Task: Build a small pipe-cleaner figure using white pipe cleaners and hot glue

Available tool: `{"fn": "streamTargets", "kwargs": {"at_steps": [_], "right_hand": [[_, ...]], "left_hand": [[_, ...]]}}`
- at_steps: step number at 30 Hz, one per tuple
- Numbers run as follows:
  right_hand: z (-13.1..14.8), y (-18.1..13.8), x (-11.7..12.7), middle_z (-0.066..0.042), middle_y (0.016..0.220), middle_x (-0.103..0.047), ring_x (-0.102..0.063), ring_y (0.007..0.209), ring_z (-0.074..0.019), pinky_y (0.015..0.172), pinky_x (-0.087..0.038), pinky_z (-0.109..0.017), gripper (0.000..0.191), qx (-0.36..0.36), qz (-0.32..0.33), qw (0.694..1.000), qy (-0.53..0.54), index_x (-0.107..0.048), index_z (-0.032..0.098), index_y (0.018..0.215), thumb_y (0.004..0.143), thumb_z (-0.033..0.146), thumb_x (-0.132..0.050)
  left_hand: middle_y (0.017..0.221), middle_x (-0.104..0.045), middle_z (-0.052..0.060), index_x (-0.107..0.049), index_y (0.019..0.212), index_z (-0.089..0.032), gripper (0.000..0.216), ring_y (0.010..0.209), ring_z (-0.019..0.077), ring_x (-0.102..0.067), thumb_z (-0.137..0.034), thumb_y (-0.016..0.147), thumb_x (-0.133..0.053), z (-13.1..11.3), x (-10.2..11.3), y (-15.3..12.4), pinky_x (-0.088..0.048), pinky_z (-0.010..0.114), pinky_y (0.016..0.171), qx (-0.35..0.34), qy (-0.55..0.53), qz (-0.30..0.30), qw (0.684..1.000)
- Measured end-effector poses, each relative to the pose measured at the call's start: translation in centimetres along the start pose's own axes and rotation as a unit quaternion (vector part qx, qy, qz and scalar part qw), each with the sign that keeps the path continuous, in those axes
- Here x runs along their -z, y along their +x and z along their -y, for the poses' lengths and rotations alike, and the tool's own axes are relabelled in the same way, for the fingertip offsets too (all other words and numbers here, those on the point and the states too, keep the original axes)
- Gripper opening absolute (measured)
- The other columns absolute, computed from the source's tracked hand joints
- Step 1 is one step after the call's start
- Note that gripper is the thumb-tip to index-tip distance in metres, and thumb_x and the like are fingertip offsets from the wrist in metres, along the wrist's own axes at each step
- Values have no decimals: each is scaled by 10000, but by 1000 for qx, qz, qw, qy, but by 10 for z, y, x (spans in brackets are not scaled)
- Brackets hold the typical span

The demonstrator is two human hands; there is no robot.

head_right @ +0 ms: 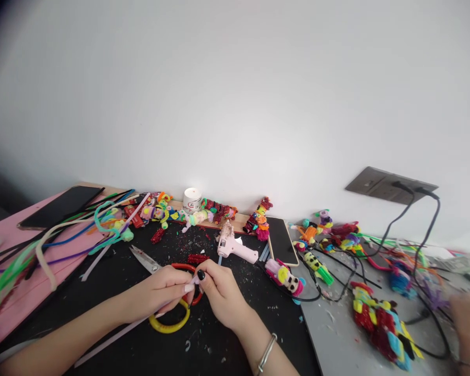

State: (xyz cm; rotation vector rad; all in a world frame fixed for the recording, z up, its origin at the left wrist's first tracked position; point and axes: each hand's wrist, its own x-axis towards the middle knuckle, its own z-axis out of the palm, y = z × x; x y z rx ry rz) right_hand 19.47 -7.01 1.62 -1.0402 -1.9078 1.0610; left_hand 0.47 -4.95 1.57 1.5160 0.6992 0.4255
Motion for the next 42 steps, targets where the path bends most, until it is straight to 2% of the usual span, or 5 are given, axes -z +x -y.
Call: {"fn": "streamTargets", "kwargs": {"at_steps": [10,20,25,33,42], "right_hand": [[0,-1,-3,31,669,-499,-444,594,-113,576,-346,-225,265,5,-24,999,-40,-513,196,823,987,320,-346],[1,-2,-7,26,660,-515,-474,584,-120,570,-370,-221,233,17,-80,993,-80,-504,200,806,974,268,-357],[2,-2,-7,26,670,-546,-498,597,-117,580,-381,-211,216,13,-85,992,-93,-513,203,801,964,225,-371],[2,-3,-9,11,689,-562,-521,609,-129,579,-396,-217,156,23,-94,984,-152,-518,199,815,930,198,-412],[1,-2,-9,9,652,-550,-503,568,-133,539,-377,-234,198,-9,-131,983,-125,-521,193,790,934,230,-390]], "left_hand": [[388,-393,-86,-587,760,-151,365,349,68,-288,-396,933,-379,0,-3,1,-242,205,432,2,8,-19,1000],[445,-398,-81,-514,701,-173,323,393,82,-404,-341,934,-368,-12,-6,1,-316,195,458,-32,162,-95,982],[442,-440,-76,-465,666,-186,336,404,83,-435,-311,949,-333,-14,-5,0,-347,199,503,-51,191,-87,976],[417,-410,-85,-535,728,-183,335,368,90,-397,-339,943,-332,-7,-7,1,-347,197,461,-26,144,-86,985],[407,-463,-70,-566,756,-175,317,384,98,-435,-369,930,-384,-6,-3,2,-359,205,494,-28,140,-85,986]]}}
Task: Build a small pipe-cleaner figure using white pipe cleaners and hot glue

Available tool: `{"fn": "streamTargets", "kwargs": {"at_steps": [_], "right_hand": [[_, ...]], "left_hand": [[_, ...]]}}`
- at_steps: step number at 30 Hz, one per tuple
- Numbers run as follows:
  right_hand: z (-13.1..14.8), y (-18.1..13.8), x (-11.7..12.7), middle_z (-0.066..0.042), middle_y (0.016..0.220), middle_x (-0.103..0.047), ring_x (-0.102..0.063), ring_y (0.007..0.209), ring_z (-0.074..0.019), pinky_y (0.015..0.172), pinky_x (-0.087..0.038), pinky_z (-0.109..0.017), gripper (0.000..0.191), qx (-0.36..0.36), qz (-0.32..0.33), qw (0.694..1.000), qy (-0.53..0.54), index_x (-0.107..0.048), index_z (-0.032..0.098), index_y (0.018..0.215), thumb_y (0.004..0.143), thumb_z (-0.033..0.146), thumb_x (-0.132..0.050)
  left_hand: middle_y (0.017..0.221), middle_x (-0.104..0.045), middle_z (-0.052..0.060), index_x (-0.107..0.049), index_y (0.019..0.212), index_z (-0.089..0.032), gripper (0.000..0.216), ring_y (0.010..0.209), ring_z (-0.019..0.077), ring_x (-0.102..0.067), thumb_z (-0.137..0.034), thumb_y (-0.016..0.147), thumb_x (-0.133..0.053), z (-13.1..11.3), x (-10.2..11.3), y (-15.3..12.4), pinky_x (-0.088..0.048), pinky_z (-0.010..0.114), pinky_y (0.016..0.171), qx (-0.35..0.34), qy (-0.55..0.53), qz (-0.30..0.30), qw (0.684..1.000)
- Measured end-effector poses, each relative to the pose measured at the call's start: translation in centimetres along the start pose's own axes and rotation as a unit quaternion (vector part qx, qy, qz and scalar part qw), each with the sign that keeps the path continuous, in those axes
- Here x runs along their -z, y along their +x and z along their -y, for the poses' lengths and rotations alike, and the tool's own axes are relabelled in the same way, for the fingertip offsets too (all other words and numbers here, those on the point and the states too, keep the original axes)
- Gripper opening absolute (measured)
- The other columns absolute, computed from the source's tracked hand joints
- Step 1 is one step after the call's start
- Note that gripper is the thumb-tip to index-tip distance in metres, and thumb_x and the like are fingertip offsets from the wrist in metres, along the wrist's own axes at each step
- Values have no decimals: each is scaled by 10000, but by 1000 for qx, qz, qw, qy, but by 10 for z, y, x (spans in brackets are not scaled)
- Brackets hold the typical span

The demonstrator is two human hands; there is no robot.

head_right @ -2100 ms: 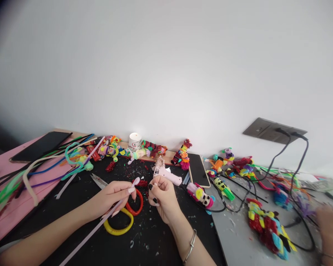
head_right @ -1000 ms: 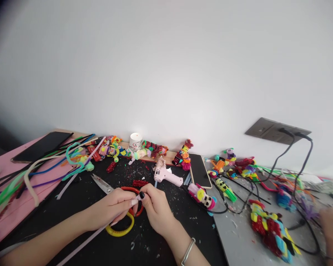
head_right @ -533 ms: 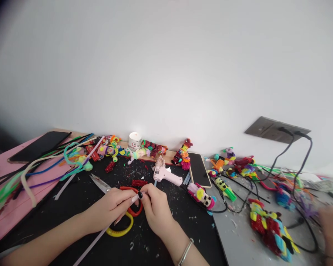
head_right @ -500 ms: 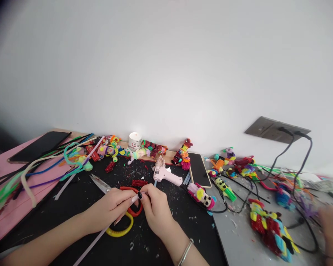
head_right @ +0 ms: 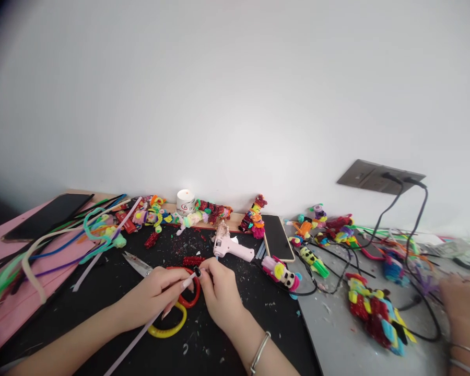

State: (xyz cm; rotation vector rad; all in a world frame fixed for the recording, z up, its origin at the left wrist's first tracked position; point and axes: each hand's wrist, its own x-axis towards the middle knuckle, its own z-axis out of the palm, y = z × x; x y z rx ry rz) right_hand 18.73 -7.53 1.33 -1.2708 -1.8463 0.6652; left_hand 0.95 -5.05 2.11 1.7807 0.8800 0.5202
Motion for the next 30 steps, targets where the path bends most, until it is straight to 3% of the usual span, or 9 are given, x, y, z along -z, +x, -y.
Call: {"fn": "streamTargets", "kwargs": {"at_steps": [4,6,8,11,16,20,26,30], "right_hand": [[-9,4,6,-4,700,-552,-516,612,-152,582,-404,-259,177,6,-46,999,-4,-533,193,875,937,234,-372],[-18,10,14,-38,820,-582,-540,702,-179,658,-430,-296,153,1,-119,991,-60,-525,188,985,893,190,-403],[-29,16,22,-86,975,-589,-537,895,-234,794,-424,-367,250,-7,-170,973,-153,-515,179,1031,800,117,-441],[-42,24,28,-120,1112,-580,-499,1028,-284,876,-390,-424,425,-42,-150,956,-250,-519,161,1083,670,69,-470],[-48,28,22,-131,1132,-608,-511,1019,-320,833,-401,-449,436,-108,-118,932,-326,-561,167,1131,697,133,-542],[-51,30,21,-130,1104,-651,-532,1023,-317,850,-421,-459,430,-95,-123,951,-268,-579,159,1160,730,146,-563],[-59,31,28,-109,1058,-687,-620,939,-259,841,-483,-408,292,-61,-176,980,-68,-640,173,1074,796,216,-561],[-56,30,30,-84,884,-719,-649,776,-233,724,-525,-356,193,-73,-163,984,26,-674,162,938,789,236,-577]], "left_hand": [[404,-479,-69,-595,816,-167,317,378,88,-412,-358,930,-368,3,1,2,-348,196,470,19,-35,-19,999],[403,-478,-73,-573,825,-171,306,348,77,-373,-370,926,-363,5,2,4,-312,180,413,43,-93,-40,994],[411,-483,-80,-536,837,-177,295,301,62,-314,-406,917,-368,7,4,7,-250,164,342,73,-166,-50,982],[429,-507,-81,-493,849,-187,291,254,42,-256,-457,897,-396,8,10,10,-171,146,275,95,-253,-48,962],[452,-533,-71,-472,845,-191,271,244,23,-258,-457,892,-449,10,17,12,-134,125,262,99,-320,-30,942],[461,-512,-79,-452,791,-195,251,268,14,-258,-422,873,-522,14,21,17,-127,123,279,103,-359,-24,927],[528,-513,-62,-549,869,-152,185,348,11,-313,-329,841,-598,17,30,36,-218,132,350,80,-417,-22,905],[552,-491,-53,-599,829,-110,194,379,1,-318,-302,822,-625,20,33,46,-212,135,374,75,-438,-17,896]]}}
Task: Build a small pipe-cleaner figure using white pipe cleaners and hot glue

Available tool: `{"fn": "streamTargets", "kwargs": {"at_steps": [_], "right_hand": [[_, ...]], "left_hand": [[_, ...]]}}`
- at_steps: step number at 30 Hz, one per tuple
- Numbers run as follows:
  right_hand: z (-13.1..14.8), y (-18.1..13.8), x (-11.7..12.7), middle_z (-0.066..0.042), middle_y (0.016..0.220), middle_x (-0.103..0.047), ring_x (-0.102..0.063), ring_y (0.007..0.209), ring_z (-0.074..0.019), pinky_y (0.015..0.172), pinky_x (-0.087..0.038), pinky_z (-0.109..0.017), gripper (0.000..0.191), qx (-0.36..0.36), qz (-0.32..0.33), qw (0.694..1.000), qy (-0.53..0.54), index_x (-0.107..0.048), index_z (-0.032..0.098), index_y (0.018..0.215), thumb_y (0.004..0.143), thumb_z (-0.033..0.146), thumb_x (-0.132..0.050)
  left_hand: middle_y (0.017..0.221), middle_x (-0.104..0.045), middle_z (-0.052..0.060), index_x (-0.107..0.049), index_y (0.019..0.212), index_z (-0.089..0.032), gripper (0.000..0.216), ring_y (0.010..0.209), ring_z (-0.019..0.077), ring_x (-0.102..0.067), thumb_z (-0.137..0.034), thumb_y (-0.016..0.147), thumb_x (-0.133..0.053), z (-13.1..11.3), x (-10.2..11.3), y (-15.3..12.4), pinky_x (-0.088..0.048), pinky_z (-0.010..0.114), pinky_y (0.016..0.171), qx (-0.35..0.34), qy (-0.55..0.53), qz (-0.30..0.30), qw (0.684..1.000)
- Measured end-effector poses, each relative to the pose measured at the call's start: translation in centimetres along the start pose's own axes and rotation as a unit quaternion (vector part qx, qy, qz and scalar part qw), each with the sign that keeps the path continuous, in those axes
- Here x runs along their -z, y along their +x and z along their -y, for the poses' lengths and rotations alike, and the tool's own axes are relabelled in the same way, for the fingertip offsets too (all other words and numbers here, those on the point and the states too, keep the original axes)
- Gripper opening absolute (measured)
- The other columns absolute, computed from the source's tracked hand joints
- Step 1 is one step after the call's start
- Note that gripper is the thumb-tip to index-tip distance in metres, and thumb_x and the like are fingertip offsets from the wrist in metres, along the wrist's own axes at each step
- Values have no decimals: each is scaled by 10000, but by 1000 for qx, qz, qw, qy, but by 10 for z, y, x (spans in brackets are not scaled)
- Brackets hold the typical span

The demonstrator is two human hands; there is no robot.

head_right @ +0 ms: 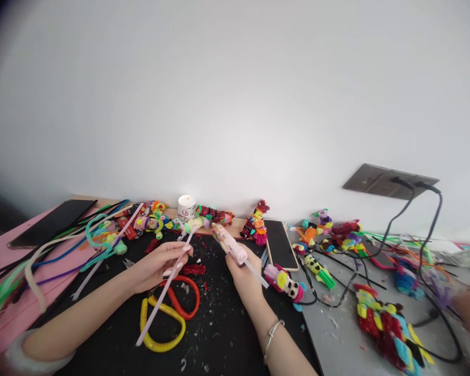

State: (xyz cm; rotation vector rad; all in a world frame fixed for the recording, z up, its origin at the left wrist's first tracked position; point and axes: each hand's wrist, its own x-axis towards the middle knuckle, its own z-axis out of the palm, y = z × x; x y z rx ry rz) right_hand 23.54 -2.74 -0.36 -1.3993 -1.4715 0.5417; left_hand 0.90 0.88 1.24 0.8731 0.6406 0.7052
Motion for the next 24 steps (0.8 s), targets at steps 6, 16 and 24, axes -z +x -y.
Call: {"fn": "streamTargets", "kwargs": {"at_steps": [6,16,24], "right_hand": [[4,-5,-5,-33,738,-720,-626,631,-194,590,-523,-296,105,-10,82,995,49,-683,198,811,735,203,-611],[3,-8,-7,-47,729,-707,-628,647,-213,581,-535,-316,109,-25,119,988,91,-677,187,782,742,284,-648],[4,-9,-8,-45,677,-692,-626,615,-222,572,-524,-320,121,-22,105,994,28,-660,180,742,760,274,-587]], "left_hand": [[541,-609,-11,-555,786,-142,236,277,-4,-272,-367,854,-569,3,4,1,-178,150,318,36,14,35,999],[474,-590,-21,-546,747,-141,295,245,6,-280,-422,827,-587,-1,0,-4,-150,156,294,66,27,46,996],[468,-601,-18,-564,748,-138,260,238,5,-285,-375,855,-568,3,4,-4,-145,148,285,60,8,47,997]]}}
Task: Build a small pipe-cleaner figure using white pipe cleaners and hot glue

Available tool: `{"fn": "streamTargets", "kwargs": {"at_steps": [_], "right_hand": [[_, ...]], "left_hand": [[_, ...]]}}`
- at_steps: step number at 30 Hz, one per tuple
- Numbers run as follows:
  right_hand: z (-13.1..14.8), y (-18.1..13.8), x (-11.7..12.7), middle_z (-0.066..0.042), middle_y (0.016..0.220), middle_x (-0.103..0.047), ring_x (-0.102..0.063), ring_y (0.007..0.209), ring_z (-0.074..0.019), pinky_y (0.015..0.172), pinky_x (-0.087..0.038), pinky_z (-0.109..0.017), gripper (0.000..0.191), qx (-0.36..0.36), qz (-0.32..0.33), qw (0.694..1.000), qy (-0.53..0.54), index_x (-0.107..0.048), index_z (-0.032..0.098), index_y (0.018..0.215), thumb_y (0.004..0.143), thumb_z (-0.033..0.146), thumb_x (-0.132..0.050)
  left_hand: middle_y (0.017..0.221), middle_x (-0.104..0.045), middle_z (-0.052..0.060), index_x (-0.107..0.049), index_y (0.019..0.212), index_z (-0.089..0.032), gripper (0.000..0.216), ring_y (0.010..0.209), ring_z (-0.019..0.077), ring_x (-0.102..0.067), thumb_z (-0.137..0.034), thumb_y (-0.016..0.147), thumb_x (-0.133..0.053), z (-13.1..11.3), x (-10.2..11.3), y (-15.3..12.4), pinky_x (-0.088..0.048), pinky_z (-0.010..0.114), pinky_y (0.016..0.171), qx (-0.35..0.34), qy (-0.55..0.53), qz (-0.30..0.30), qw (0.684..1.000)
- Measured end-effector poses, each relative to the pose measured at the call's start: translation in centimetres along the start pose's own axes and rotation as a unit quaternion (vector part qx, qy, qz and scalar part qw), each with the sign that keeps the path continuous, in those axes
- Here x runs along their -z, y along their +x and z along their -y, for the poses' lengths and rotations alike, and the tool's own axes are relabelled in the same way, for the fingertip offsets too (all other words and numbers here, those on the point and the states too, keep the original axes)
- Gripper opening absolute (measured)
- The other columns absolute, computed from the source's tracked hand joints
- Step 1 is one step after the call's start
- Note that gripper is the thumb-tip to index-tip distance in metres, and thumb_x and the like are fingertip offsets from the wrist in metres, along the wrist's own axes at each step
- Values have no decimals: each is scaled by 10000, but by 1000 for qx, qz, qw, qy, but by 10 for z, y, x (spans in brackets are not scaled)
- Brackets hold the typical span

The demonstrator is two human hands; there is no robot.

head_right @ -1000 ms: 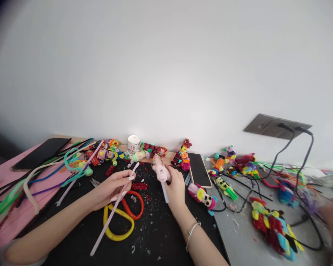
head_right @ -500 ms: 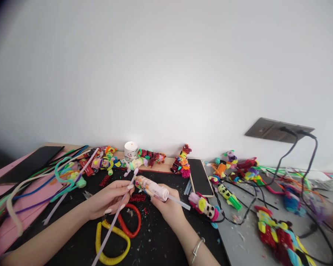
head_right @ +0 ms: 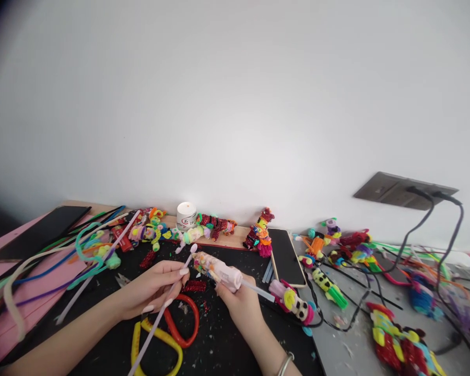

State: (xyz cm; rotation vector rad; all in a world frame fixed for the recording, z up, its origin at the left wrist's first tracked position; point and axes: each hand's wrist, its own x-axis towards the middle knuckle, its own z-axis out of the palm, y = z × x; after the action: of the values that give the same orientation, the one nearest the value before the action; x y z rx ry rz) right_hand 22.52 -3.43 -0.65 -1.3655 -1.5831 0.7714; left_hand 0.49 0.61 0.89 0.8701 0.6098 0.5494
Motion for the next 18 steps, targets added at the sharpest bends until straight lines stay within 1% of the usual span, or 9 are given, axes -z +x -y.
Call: {"fn": "streamTargets", "kwargs": {"at_steps": [5,14,18], "right_hand": [[0,1,0,-54,669,-691,-616,592,-213,558,-509,-303,150,9,2,1000,-24,-658,169,700,768,274,-575],[2,1,1,-72,713,-711,-637,637,-220,584,-503,-283,182,14,2,999,-48,-683,156,712,781,272,-562],[1,0,1,-74,721,-716,-642,644,-227,594,-508,-290,178,23,-2,999,-46,-696,156,752,785,275,-568]], "left_hand": [[465,-605,-14,-570,749,-136,260,234,5,-284,-370,862,-561,1,1,0,-145,143,279,-1,-2,-2,1000],[461,-608,-11,-580,741,-130,255,231,4,-306,-351,866,-561,1,1,0,-153,126,268,-1,-10,-6,1000],[460,-608,-10,-580,736,-130,253,228,1,-301,-344,870,-557,1,1,0,-146,125,264,-3,-4,-6,1000]]}}
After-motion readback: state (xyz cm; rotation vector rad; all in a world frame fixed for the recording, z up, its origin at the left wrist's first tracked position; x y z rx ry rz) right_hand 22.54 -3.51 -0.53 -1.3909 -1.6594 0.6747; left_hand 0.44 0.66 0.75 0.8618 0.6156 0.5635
